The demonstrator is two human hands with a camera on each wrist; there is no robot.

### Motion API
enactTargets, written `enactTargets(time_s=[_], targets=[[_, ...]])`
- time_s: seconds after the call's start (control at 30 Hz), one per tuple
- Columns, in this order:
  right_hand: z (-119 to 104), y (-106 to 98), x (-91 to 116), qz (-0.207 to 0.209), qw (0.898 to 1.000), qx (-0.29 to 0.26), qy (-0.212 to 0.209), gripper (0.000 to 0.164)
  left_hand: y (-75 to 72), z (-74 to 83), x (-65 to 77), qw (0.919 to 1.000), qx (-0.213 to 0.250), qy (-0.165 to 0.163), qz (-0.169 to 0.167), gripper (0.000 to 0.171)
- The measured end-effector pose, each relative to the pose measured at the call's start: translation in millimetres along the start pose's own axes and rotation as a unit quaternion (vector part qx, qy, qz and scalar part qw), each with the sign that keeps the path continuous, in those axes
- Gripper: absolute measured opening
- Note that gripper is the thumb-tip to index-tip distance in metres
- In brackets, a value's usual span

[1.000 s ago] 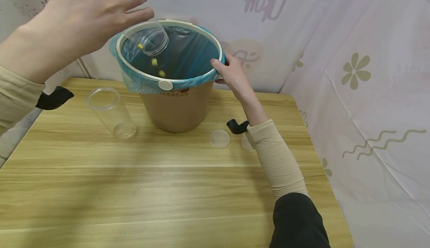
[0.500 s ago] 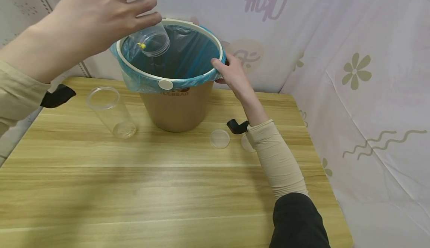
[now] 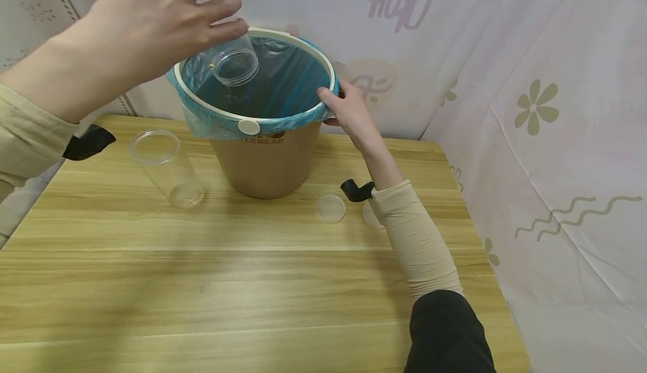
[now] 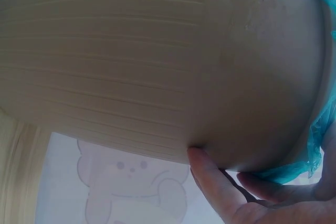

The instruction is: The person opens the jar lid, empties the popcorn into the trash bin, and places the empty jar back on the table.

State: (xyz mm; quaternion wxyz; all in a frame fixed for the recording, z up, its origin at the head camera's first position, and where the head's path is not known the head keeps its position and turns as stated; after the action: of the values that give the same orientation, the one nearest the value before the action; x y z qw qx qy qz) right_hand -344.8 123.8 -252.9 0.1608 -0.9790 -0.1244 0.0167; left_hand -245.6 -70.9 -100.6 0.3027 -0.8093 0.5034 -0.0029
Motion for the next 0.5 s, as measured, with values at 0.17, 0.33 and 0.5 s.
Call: enactTargets(time_s=[0.17,0.33,0.5], targets=[[-0.8,2.7,-0.9,-0.005,1.000,-0.003,-0.005,0.054,6.3,-12.7,12.8,0.9966,0.052,-0.060,-0.020,0.049],[-1.9,3.6,-1.4,-0.008,1.000,-0.002,-0.006,0.055,2.0,-25.6,28.0,0.9814,0.144,-0.124,0.029,0.048],[-2.2,3.6,-1.9,-0.007,1.000,-0.002,-0.007,0.054,-2.8,-34.1,45.0,0.9628,0.184,-0.183,0.073,0.050]])
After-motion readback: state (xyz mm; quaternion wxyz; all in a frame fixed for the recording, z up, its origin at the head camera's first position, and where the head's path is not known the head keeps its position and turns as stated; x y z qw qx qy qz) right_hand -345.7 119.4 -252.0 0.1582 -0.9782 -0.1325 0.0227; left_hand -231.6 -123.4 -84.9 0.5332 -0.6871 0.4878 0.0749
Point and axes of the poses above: each hand's wrist, its own x-axis away from the middle knuckle, its own y-axis out of the palm, z = x × y, the point moved 10 cm from there along -x, towards the middle knuckle, and after that the axes turned 2 degrees about -z, right-handed, at the moved point
